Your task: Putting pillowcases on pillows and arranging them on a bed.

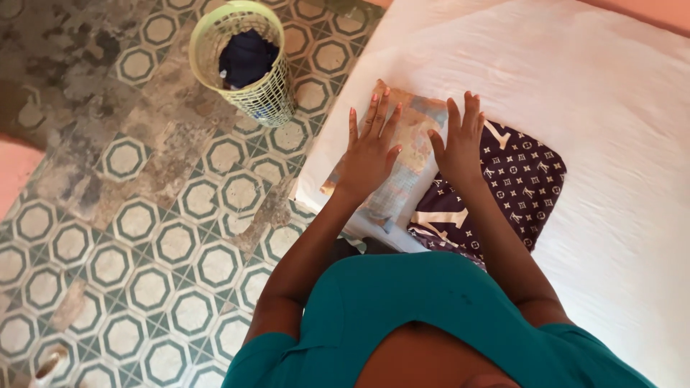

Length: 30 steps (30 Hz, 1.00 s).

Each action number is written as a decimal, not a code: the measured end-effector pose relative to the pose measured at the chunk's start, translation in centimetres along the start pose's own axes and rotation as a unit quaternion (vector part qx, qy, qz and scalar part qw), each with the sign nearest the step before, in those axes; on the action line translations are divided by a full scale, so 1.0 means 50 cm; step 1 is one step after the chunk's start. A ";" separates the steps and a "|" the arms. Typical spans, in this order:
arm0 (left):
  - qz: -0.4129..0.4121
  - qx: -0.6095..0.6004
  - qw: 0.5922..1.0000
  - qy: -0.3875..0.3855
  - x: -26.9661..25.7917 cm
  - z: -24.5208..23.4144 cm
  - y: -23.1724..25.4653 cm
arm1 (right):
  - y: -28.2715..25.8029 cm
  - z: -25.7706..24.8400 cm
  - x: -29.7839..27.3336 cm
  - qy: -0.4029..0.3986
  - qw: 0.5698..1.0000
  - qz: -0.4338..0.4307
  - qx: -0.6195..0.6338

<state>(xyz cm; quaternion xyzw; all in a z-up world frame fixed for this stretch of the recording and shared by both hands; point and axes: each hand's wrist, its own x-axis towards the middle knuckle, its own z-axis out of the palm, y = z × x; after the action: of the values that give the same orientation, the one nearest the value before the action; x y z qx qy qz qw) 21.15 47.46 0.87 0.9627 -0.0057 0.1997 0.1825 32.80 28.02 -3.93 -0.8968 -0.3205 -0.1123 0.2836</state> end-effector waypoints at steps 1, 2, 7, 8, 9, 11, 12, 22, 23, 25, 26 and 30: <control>0.008 -0.008 1.000 -0.007 0.004 0.003 -0.005 | -0.003 0.002 -0.005 0.001 1.000 0.005 -0.002; 0.017 -0.016 1.000 -0.015 0.008 0.004 -0.010 | -0.007 0.005 -0.009 0.002 1.000 0.011 -0.005; 0.067 -0.051 0.996 -0.034 0.043 0.007 -0.036 | -0.035 0.014 -0.018 0.016 0.998 0.047 -0.041; 0.076 -0.056 0.995 -0.036 0.049 0.002 -0.043 | -0.042 0.022 -0.020 0.017 0.997 0.052 -0.052; 0.087 -0.059 0.994 -0.042 0.052 -0.001 -0.050 | -0.047 0.027 -0.023 0.023 0.996 0.063 -0.055; 0.113 -0.069 0.991 -0.028 0.067 -0.015 -0.070 | -0.062 0.040 -0.018 0.038 0.994 0.079 -0.065; 0.124 -0.072 0.989 -0.031 0.072 -0.019 -0.082 | -0.070 0.045 -0.015 0.045 0.993 0.087 -0.069; 0.158 -0.137 0.977 -0.032 0.106 -0.036 -0.216 | -0.178 0.112 -0.001 0.072 0.980 0.168 -0.083; 0.160 -0.140 0.976 -0.041 0.103 -0.034 -0.210 | -0.187 0.116 -0.006 0.071 0.978 0.174 -0.087; 0.164 -0.145 0.974 -0.057 0.103 -0.022 -0.222 | -0.194 0.122 -0.019 0.072 0.975 0.186 -0.098; 0.164 -0.147 0.973 -0.065 0.101 -0.015 -0.225 | -0.196 0.125 -0.027 0.071 0.974 0.189 -0.104; 0.162 -0.151 0.971 -0.096 0.086 0.034 -0.242 | -0.184 0.140 -0.064 0.064 0.968 0.213 -0.115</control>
<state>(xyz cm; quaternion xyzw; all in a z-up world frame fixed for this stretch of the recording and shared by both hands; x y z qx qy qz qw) 26.78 58.42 -3.13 0.9251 -0.2087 0.1299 0.2893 24.59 36.26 -6.82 -0.9619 -0.0884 -0.1422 0.2162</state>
